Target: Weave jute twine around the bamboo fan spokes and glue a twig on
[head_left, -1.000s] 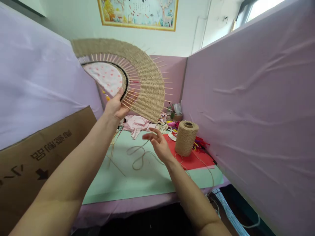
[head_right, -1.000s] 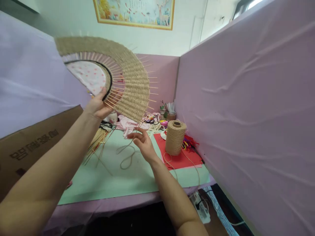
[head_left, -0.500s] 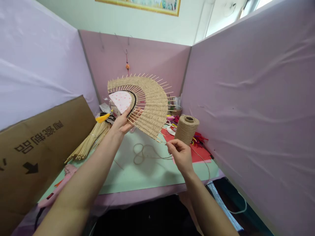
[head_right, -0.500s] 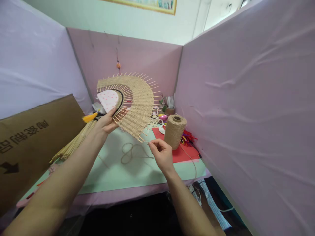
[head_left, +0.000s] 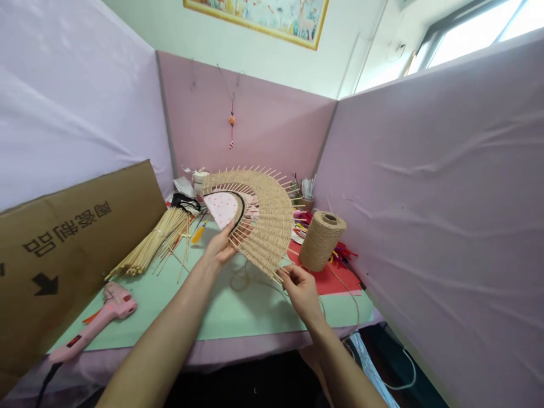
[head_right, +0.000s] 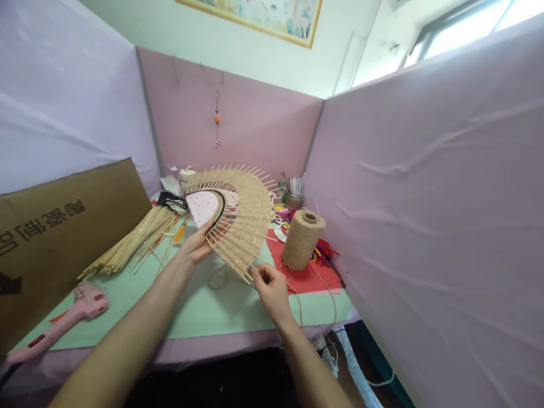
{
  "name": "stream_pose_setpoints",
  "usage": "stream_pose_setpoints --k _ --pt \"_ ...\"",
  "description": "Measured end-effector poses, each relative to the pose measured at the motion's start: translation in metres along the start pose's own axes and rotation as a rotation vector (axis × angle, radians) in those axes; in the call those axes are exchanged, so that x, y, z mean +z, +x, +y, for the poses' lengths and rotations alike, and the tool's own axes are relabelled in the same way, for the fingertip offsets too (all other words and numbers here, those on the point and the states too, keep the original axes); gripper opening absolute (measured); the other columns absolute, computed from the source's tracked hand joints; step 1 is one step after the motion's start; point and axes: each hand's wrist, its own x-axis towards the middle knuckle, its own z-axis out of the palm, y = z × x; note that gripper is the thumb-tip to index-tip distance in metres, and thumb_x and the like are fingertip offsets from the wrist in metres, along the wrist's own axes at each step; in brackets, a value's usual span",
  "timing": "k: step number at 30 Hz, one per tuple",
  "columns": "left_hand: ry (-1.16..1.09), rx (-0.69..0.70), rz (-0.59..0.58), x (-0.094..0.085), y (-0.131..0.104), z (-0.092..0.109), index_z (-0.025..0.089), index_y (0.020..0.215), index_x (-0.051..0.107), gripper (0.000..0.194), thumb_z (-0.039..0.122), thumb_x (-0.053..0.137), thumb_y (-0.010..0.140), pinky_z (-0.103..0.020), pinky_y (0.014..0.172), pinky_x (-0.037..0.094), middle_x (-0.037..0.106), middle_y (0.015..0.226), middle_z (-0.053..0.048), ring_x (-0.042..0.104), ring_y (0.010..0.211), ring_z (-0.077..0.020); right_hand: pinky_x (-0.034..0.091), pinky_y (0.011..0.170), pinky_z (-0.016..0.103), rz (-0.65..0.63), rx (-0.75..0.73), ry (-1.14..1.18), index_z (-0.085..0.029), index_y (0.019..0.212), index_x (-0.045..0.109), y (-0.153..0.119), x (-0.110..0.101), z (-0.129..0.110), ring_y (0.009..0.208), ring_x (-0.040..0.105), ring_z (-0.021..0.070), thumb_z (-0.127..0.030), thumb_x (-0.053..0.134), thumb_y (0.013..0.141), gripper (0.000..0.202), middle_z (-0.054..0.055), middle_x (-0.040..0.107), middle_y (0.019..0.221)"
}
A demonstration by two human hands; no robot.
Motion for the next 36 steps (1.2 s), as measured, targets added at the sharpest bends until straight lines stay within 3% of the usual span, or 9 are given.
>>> stream_pose_setpoints --k 5,17,25,36 --pt "0.0 -0.002 -0.02 -0.015 -0.006 -0.008 0.006 0.126 0.055 0.036 0.023 0.04 0.098 -0.028 0.074 0.059 0.075 0.084 -0.01 0.073 0.077 -0.0187 0.035 0.053 0.024 0.024 -0.022 0.012 -0.017 0.063 0.058 0.0 0.006 0.01 0.056 0.042 0.0114 -0.041 0.062 0.077 0.028 -0.002 0.051 0.059" --pt "0.055 0.041 0.046 -0.034 -0.022 -0.01 0.011 0.122 0.059 0.032 0.023 0.052 0.093 -0.03 0.074 0.058 0.075 0.091 -0.011 0.073 0.077 -0.0198 0.029 0.05 0.024 -0.114 0.173 0.044 -0.018 0.062 0.057 -0.014 0.002 0.012 0.049 0.038 0.0103 -0.052 0.065 0.074 0.037 -0.004 0.047 0.049" --pt "0.073 0.082 0.026 -0.053 -0.038 -0.013 0.011 0.112 0.065 0.027 0.026 0.055 0.091 -0.031 0.074 0.059 0.074 0.094 -0.011 0.072 0.083 -0.0218 0.033 0.052 0.025 -0.217 0.202 0.016 -0.018 0.061 0.057 -0.028 -0.006 0.017 0.05 0.042 0.0119 -0.052 0.067 0.07 0.037 -0.003 0.048 0.051" --pt "0.032 0.151 0.005 -0.062 -0.04 -0.019 0.009 0.097 0.069 0.027 0.026 0.049 0.094 -0.028 0.076 0.058 0.075 0.092 -0.012 0.072 0.083 -0.0195 0.036 0.052 0.027 -0.181 0.228 0.065 -0.017 0.07 0.064 -0.027 -0.008 0.041 0.051 0.046 0.0138 -0.061 0.068 0.068 0.043 -0.002 0.051 0.052"
